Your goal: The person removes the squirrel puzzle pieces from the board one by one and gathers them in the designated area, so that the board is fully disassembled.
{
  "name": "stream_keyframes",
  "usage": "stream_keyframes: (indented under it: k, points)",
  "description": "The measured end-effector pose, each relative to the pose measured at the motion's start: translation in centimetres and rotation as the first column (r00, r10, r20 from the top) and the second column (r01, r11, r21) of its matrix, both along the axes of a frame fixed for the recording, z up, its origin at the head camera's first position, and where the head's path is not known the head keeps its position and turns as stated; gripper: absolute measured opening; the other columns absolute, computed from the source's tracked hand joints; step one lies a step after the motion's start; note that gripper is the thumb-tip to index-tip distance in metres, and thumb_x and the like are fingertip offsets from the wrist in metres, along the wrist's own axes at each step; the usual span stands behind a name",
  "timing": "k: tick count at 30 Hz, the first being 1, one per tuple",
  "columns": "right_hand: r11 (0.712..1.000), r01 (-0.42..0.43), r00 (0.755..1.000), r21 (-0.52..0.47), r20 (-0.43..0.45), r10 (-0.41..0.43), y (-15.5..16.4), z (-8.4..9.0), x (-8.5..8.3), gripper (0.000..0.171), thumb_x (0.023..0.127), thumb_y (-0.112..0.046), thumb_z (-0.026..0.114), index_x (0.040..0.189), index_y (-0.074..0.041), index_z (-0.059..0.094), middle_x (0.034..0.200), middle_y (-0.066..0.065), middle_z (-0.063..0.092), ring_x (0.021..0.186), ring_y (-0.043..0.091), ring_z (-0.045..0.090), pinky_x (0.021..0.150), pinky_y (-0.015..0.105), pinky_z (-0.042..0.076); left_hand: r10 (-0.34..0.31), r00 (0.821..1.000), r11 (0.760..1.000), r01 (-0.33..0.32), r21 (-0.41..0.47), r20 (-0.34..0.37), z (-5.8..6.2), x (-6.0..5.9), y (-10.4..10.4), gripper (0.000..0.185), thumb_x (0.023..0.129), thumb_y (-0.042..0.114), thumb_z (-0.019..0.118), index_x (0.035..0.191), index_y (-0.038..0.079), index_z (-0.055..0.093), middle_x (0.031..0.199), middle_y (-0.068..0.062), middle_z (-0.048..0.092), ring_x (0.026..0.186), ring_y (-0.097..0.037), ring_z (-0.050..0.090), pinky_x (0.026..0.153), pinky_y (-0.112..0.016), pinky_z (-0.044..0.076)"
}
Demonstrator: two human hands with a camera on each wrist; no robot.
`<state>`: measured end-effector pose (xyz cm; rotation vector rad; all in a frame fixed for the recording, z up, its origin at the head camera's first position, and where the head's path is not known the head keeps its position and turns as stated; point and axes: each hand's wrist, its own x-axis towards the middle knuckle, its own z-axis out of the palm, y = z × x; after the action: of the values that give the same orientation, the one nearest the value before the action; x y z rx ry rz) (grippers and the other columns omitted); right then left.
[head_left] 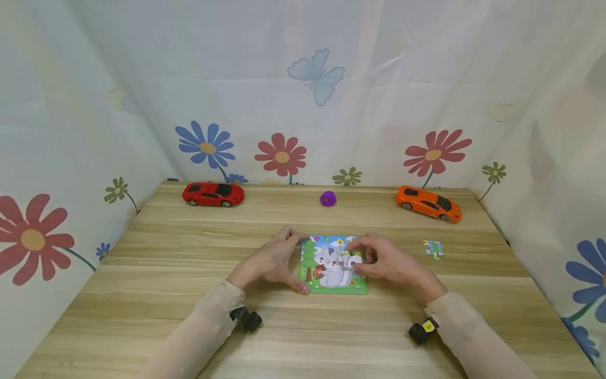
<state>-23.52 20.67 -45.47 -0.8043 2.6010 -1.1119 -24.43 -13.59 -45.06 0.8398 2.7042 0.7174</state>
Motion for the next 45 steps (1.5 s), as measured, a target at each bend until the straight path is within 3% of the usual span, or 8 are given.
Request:
stream_keyframes:
  k: [16, 24, 32, 40, 45]
  points:
    - [0.999, 0.042, 0.996, 0.003, -0.080, -0.042, 2.0, 2.7, 0.4, 0.040, 0.102, -0.013, 0.081, 0.142, -0.014, 0.073, 0.110, 0.004, 0.060, 0.085, 0.018, 0.056, 0.070, 0.027, 0.048, -0.002, 1.000, 1.000, 0.002, 0.001, 0.010, 0.1, 0.1, 0.0, 0.135, 0.064, 0.061, 0.106, 0.171, 0.011, 0.041, 0.154, -0.011, 0.044, 0.143, -0.029, 0.048, 0.126, -0.052, 0.044]
    - [0.996, 0.085, 0.991, -0.010, -0.100, -0.085, 4.8, 5.2, 0.9, 0.040, 0.102, -0.005, 0.079, 0.141, -0.011, 0.072, 0.104, 0.005, 0.059, 0.082, 0.019, 0.056, 0.065, 0.025, 0.048, 0.002, 1.000, 1.000, -0.002, 0.002, 0.015, 0.2, 0.1, 0.1, 0.134, 0.065, 0.060, 0.107, 0.171, 0.013, 0.040, 0.154, -0.010, 0.044, 0.142, -0.027, 0.048, 0.126, -0.051, 0.045]
    - [0.992, 0.126, 0.968, -0.005, -0.217, -0.124, 8.8, 7.0, 1.6, 0.040, 0.102, -0.005, 0.081, 0.141, -0.011, 0.073, 0.100, 0.004, 0.058, 0.076, 0.015, 0.056, 0.062, 0.026, 0.049, 0.005, 1.000, 1.000, -0.005, -0.001, 0.024, 0.1, 0.1, 0.0, 0.135, 0.064, 0.060, 0.107, 0.172, 0.014, 0.040, 0.155, -0.010, 0.044, 0.142, -0.027, 0.048, 0.126, -0.050, 0.045]
    - [0.986, 0.167, 0.946, -0.010, -0.279, -0.164, 13.1, 7.1, 2.4, 0.040, 0.100, -0.001, 0.080, 0.138, -0.010, 0.072, 0.087, -0.002, 0.059, 0.069, 0.015, 0.052, 0.056, 0.029, 0.041, 0.004, 1.000, 1.000, -0.004, 0.004, 0.011, 0.1, 0.1, 0.0, 0.134, 0.065, 0.060, 0.107, 0.171, 0.012, 0.040, 0.154, -0.010, 0.044, 0.143, -0.027, 0.047, 0.126, -0.050, 0.045]
    - [0.975, 0.223, 0.947, 0.014, -0.240, -0.213, 15.3, 6.7, 3.4, 0.042, 0.099, 0.000, 0.081, 0.139, -0.008, 0.072, 0.087, 0.000, 0.059, 0.069, 0.016, 0.053, 0.055, 0.030, 0.041, 0.006, 1.000, 1.000, -0.006, 0.002, 0.005, 0.2, 0.1, 0.0, 0.134, 0.065, 0.061, 0.107, 0.170, 0.012, 0.041, 0.153, -0.010, 0.044, 0.142, -0.027, 0.048, 0.126, -0.050, 0.045]
